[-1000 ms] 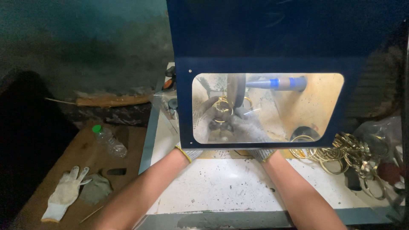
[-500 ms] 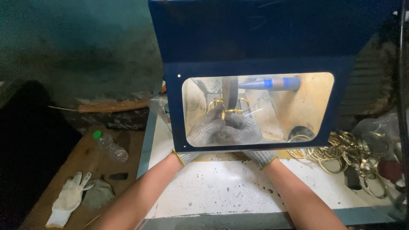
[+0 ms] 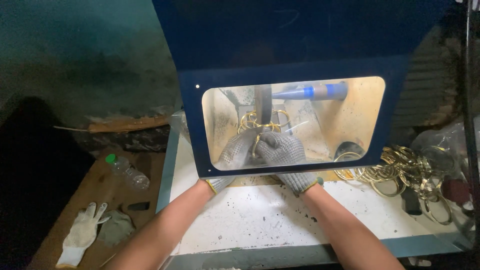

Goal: Polishing a gold-colored jewelry item using a rotating polishing wheel inside a protective enclosure.

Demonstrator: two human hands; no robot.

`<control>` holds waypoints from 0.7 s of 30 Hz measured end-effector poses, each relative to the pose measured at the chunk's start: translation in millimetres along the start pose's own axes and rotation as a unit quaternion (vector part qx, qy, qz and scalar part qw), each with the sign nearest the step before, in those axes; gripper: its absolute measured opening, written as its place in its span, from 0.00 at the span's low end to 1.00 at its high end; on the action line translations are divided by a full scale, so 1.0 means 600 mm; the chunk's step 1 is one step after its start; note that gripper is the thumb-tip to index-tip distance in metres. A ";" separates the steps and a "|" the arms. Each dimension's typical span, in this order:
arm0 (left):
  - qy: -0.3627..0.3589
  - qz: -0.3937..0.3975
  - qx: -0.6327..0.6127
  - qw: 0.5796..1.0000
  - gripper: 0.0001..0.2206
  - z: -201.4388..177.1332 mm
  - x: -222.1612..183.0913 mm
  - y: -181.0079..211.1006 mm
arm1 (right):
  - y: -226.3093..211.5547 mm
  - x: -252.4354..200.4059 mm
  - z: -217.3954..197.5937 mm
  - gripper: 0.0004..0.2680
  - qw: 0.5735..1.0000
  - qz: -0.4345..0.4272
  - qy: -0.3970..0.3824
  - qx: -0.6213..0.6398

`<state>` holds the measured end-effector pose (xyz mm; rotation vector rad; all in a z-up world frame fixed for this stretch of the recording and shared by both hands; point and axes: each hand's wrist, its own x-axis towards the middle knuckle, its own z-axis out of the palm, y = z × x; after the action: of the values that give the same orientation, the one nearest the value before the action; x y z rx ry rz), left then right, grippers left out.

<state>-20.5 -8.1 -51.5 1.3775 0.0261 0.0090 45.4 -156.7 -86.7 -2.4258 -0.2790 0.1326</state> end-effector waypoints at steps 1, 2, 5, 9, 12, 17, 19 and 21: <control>-0.055 0.038 0.222 0.973 0.30 0.013 -0.005 0.019 | 0.021 0.020 0.016 0.10 0.999 0.001 0.011 -0.033; -0.105 0.074 0.431 0.893 0.32 0.025 -0.012 0.036 | 0.044 0.037 0.033 0.10 0.998 0.002 0.020 -0.067; -0.049 0.041 0.380 0.923 0.33 0.005 0.021 -0.022 | -0.066 -0.031 -0.034 0.14 0.993 0.080 0.017 0.087; -0.050 0.015 0.564 0.824 0.34 0.034 0.015 0.046 | 0.027 -0.007 -0.030 0.15 0.954 -0.193 -0.010 0.231; -0.145 -0.223 0.061 0.962 0.32 -0.069 0.084 -0.050 | -0.021 -0.013 -0.082 0.07 0.981 -0.115 -0.054 0.149; -0.194 -0.415 -0.669 0.586 0.31 -0.139 0.134 -0.105 | -0.016 0.006 -0.143 0.13 0.998 0.024 0.038 0.038; -0.194 -0.417 -0.662 0.592 0.31 -0.135 0.137 -0.102 | -0.045 -0.031 -0.163 0.15 0.998 0.035 0.011 -0.044; -0.194 -0.417 -0.657 0.597 0.31 -0.133 0.135 -0.100 | -0.061 -0.076 -0.180 0.16 0.991 0.045 -0.017 -0.128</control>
<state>58.0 60.6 -127.0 -0.2752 0.2490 -0.9060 13.5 -208.0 20.4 -2.6952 -0.2132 0.1872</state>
